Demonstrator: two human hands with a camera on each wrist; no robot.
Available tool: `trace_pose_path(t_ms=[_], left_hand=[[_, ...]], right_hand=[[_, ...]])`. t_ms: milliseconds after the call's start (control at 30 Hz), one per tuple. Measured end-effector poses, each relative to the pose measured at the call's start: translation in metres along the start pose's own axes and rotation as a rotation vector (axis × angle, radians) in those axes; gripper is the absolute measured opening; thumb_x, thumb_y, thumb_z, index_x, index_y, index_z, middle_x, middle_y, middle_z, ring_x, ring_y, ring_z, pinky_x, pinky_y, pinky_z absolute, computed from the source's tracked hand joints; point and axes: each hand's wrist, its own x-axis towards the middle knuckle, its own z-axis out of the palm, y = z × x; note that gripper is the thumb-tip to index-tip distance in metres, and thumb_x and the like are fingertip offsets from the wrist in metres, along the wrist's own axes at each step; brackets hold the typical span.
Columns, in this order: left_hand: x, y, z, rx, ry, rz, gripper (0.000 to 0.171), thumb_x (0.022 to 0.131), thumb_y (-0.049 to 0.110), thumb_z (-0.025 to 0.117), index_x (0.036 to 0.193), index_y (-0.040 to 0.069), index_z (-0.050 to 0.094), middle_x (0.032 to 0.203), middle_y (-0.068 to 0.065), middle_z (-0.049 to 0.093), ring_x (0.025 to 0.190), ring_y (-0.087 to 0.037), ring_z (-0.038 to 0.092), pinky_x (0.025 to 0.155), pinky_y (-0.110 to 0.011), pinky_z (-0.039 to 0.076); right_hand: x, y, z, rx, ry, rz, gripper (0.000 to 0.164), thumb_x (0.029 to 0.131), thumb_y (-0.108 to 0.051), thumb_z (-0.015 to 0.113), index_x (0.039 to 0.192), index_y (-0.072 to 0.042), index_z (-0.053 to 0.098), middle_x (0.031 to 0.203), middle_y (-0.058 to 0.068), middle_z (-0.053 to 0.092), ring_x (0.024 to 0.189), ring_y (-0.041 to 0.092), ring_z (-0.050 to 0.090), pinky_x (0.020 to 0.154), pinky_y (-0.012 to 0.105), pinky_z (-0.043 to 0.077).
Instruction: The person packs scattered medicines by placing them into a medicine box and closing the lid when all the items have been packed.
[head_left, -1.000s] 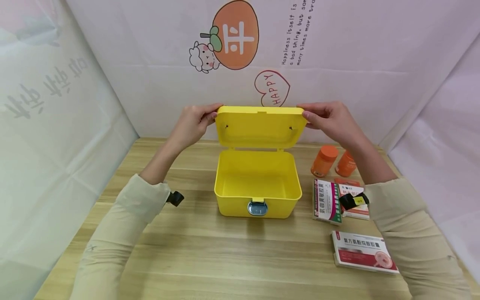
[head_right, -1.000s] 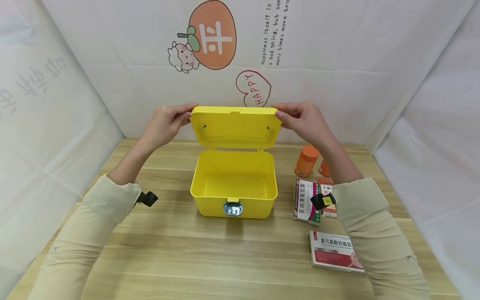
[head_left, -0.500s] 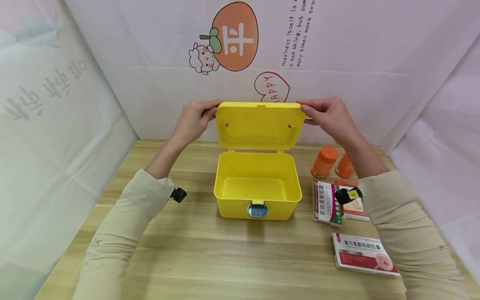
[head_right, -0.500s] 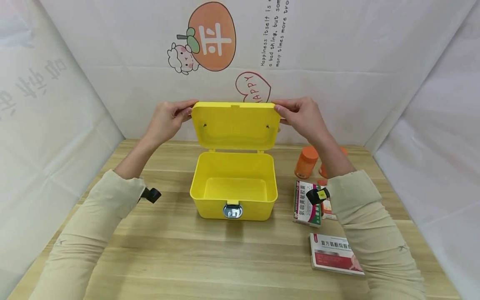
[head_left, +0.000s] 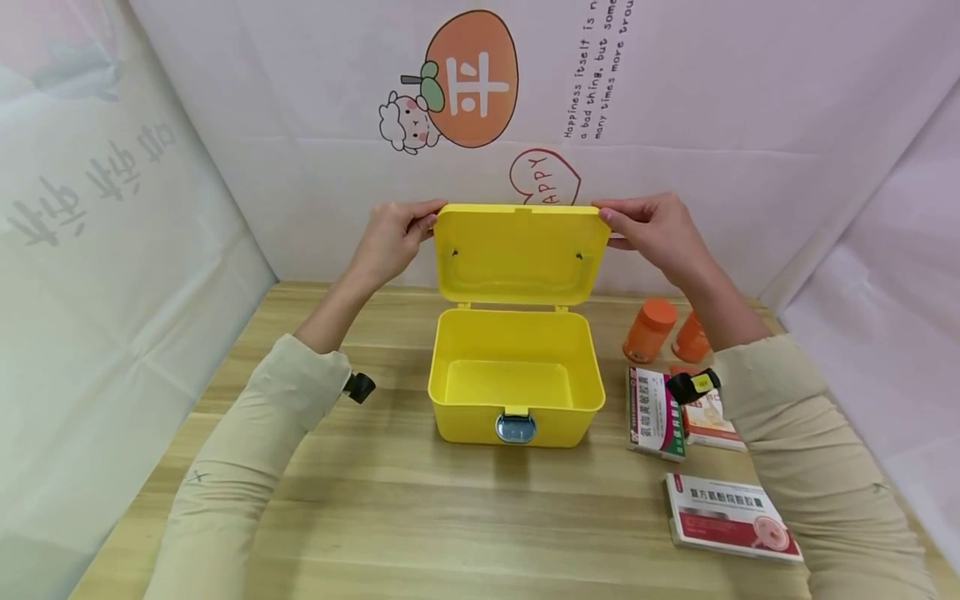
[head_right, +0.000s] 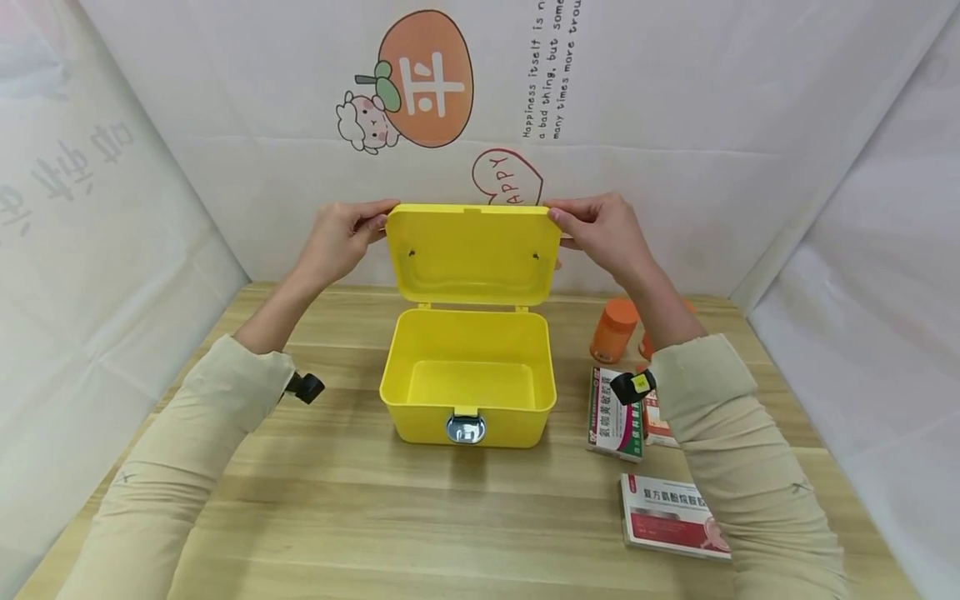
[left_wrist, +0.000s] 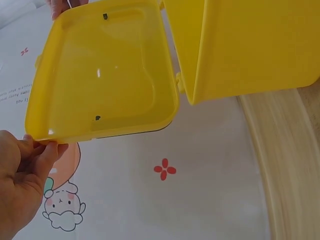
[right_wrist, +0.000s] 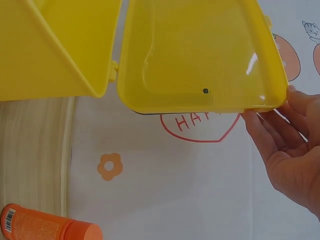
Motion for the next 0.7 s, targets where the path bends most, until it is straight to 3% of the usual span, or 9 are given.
trace_pose_path(t_ms=[500,700], left_hand=[[0.013,-0.009,0.007,0.005,0.014,0.037,0.032,0.098,-0.002,0.055,0.129,-0.003,0.065,0.123,-0.020,0.070,0.108,-0.029,0.071,0.090,-0.034,0.059],[0.018,-0.013,0.009,0.019,0.018,0.020,0.032,0.098,-0.003,0.055,0.129,-0.003,0.065,0.123,-0.021,0.070,0.109,-0.030,0.071,0.091,-0.036,0.059]], right_hand=[[0.017,0.008,0.003,0.006,0.043,0.033,0.046,0.097,-0.032,0.062,0.134,-0.005,0.062,0.133,0.013,0.067,0.090,-0.001,0.071,0.079,0.020,0.057],[0.025,0.008,0.005,-0.021,0.050,0.056,0.046,0.098,-0.033,0.061,0.134,-0.006,0.062,0.135,0.016,0.064,0.092,0.000,0.071,0.081,0.022,0.057]])
